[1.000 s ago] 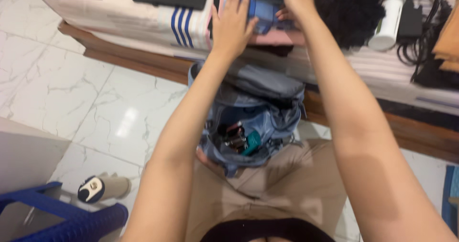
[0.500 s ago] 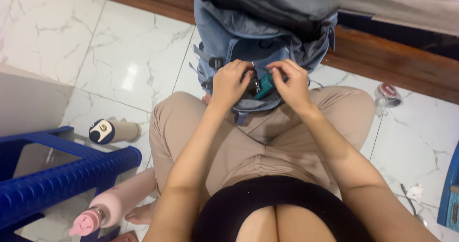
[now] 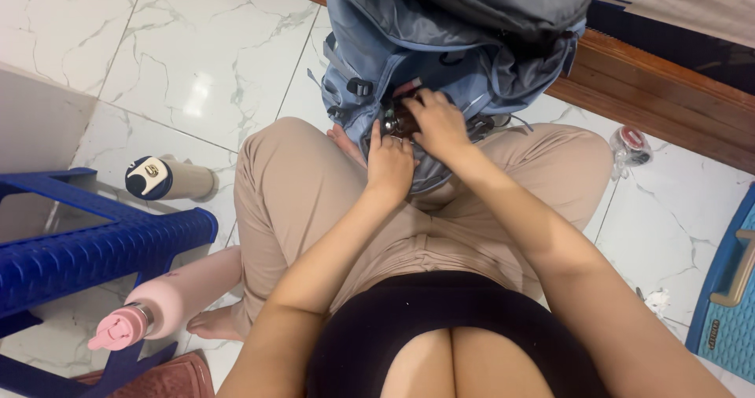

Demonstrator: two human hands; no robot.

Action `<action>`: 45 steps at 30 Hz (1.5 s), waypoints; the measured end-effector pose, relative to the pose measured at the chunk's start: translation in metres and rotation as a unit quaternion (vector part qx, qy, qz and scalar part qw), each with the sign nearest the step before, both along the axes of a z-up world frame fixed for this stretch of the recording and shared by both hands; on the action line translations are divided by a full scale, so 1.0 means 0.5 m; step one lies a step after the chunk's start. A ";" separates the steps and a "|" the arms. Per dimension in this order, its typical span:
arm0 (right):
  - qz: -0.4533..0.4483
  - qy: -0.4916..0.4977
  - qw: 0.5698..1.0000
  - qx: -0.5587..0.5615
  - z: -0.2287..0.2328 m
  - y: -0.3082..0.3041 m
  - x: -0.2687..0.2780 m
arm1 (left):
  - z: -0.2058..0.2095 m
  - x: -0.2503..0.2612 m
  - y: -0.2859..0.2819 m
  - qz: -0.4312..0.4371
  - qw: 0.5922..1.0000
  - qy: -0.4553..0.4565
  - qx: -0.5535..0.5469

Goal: The person sits on the bedroom floor and packs a blue backpack, placing folded clothes, a water bottle, and toiletry bottles into it. They walk to the bathroom to pick up a toothbrush and toothpaste, return, and add small bottles and boxes from the dresser before handling clothes on the bed.

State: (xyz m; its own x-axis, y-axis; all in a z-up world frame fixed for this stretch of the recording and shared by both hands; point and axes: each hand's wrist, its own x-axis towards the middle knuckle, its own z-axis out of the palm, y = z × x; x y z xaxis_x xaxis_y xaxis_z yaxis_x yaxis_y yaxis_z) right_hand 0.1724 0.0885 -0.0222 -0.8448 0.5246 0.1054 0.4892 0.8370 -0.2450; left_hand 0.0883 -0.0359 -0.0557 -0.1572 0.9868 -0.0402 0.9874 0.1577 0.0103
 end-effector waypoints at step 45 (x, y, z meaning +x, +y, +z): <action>-0.067 0.168 0.957 -0.225 -0.082 0.055 0.010 | -0.044 -0.068 0.013 0.024 0.459 -0.829 0.318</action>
